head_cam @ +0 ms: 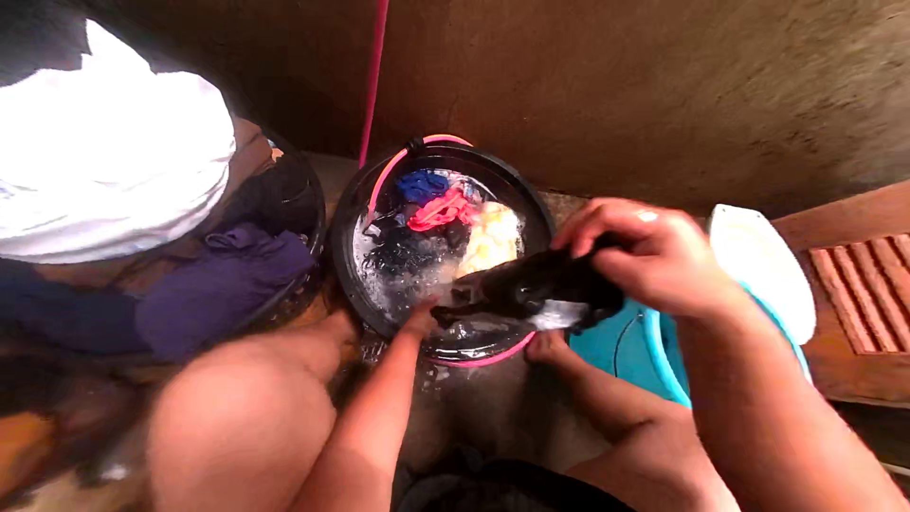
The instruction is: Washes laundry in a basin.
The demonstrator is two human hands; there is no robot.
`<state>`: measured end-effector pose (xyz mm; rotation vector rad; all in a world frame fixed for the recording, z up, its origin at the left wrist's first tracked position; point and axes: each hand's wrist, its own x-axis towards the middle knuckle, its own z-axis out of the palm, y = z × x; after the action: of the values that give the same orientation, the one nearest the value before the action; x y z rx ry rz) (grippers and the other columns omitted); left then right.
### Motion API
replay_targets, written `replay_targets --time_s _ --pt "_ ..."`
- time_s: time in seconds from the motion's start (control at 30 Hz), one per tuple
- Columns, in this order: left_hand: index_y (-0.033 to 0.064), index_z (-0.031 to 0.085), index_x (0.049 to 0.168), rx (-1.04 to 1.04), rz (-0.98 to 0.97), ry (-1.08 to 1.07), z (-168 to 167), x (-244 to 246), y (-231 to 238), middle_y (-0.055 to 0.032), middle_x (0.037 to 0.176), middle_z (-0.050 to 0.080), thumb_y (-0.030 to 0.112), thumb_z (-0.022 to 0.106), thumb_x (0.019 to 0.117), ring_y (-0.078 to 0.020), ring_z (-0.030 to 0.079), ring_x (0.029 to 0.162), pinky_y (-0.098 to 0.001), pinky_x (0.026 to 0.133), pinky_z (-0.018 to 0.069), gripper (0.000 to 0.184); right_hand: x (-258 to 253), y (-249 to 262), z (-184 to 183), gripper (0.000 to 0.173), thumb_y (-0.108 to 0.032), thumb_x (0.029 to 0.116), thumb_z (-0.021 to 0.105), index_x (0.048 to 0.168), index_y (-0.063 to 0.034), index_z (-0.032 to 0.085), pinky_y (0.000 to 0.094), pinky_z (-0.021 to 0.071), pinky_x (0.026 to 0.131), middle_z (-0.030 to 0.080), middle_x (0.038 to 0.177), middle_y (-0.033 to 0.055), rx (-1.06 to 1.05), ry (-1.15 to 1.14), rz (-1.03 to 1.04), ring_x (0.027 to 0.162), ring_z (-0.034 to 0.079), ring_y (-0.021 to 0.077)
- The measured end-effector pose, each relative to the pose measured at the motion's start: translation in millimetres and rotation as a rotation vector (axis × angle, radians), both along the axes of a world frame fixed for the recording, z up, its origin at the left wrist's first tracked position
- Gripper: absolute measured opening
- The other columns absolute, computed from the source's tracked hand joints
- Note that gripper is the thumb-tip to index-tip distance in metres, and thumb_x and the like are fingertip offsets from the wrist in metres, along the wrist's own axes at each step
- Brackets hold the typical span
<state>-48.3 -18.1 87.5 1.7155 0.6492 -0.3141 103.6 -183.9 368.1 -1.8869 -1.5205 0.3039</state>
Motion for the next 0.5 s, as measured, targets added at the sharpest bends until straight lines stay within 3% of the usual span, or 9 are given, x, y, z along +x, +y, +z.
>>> replay_targets --time_s 0.07,0.13,0.17,0.23,0.27,0.33,0.4,0.47,0.5 --pt "-0.0060 0.056 0.139 -0.151 0.012 -0.052 14 12 0 -0.0252 0.134 0.063 0.014 0.051 0.1076 -0.0321 0.061 0.124 -0.0472 0.108 0.0467 0.037 5 -9 24 0.013 -0.006 0.0863 0.055 0.087 -0.0124 0.066 0.0271 0.0600 0.085 0.071 0.103 -0.0025 0.219 0.029 0.102 0.099 0.069 0.0085" --pt "0.0026 0.050 0.145 -0.552 0.088 -0.099 30 25 0 -0.0168 0.121 0.068 0.041 0.024 0.1141 -0.0252 0.067 0.108 -0.0440 0.094 0.0546 0.055 7 -11 30 0.008 -0.014 0.0936 0.059 0.096 -0.0131 0.067 0.0281 0.0604 0.084 0.070 0.105 -0.0031 0.386 -0.007 0.159 0.098 0.069 0.0099" --pt "0.0096 0.045 0.149 -0.782 0.076 -0.146 36 29 3 -0.0150 0.123 0.069 0.060 0.016 0.1089 -0.0270 0.069 0.109 -0.0473 0.094 0.0564 0.071 6 -9 23 0.010 -0.017 0.0957 0.061 0.101 -0.0116 0.066 0.0287 0.0600 0.085 0.069 0.105 -0.0029 0.441 -0.054 0.134 0.098 0.068 0.0097" --pt "0.0161 0.048 0.144 -1.098 0.106 -0.281 55 34 5 -0.0120 0.121 0.070 0.082 0.021 0.0957 -0.0285 0.070 0.107 -0.0479 0.088 0.0607 0.086 5 -2 -16 0.014 -0.017 0.0952 0.064 0.105 -0.0076 0.065 0.0296 0.0587 0.087 0.067 0.104 0.0008 0.441 -0.174 -0.013 0.099 0.066 0.0099" --pt "0.0151 0.053 0.138 -1.146 0.189 -0.339 65 36 6 -0.0105 0.116 0.071 0.079 0.024 0.0968 -0.0262 0.071 0.103 -0.0452 0.085 0.0620 0.081 6 5 -44 0.017 -0.015 0.0917 0.068 0.104 -0.0028 0.067 0.0334 0.0585 0.088 0.067 0.104 0.0078 0.385 -0.218 -0.093 0.100 0.066 0.0148" --pt "0.0143 0.058 0.118 -1.057 0.447 -0.418 67 41 9 -0.0027 0.097 0.071 0.043 0.024 0.1101 -0.0146 0.069 0.087 -0.0341 0.076 0.0591 0.046 8 18 -108 0.027 -0.010 0.0874 0.072 0.111 0.0021 0.070 0.0428 0.0560 0.093 0.066 0.113 0.0190 0.114 -0.160 -0.238 0.107 0.065 0.0265" --pt "0.0114 0.056 0.127 -0.860 0.746 -0.441 46 51 23 -0.0053 0.105 0.069 0.013 0.049 0.1063 -0.0148 0.068 0.092 -0.0352 0.080 0.0582 0.022 15 34 -174 0.044 -0.008 0.0925 0.073 0.134 -0.0019 0.060 0.0476 0.0574 0.091 0.065 0.122 0.0194 -0.221 0.160 -0.397 0.104 0.067 0.0285" --pt "0.0190 0.032 0.157 -0.705 0.952 -0.370 4 57 38 -0.0144 0.143 0.055 0.015 0.070 0.0967 -0.0283 0.059 0.123 -0.0504 0.097 0.0542 0.071 22 43 -241 0.054 -0.007 0.0929 0.073 0.144 -0.0092 0.054 0.0537 0.0569 0.093 0.068 0.122 0.0203 -0.438 0.458 -0.572 0.106 0.069 0.0335" --pt "0.0212 0.021 0.162 -0.670 1.030 -0.256 -16 56 41 -0.0174 0.154 0.045 0.024 0.073 0.0961 -0.0340 0.052 0.135 -0.0560 0.104 0.0499 0.084 25 46 -272 0.054 -0.007 0.0930 0.072 0.144 -0.0097 0.054 0.0559 0.0543 0.098 0.068 0.125 0.0216 -0.543 0.530 -0.631 0.112 0.068 0.0357"
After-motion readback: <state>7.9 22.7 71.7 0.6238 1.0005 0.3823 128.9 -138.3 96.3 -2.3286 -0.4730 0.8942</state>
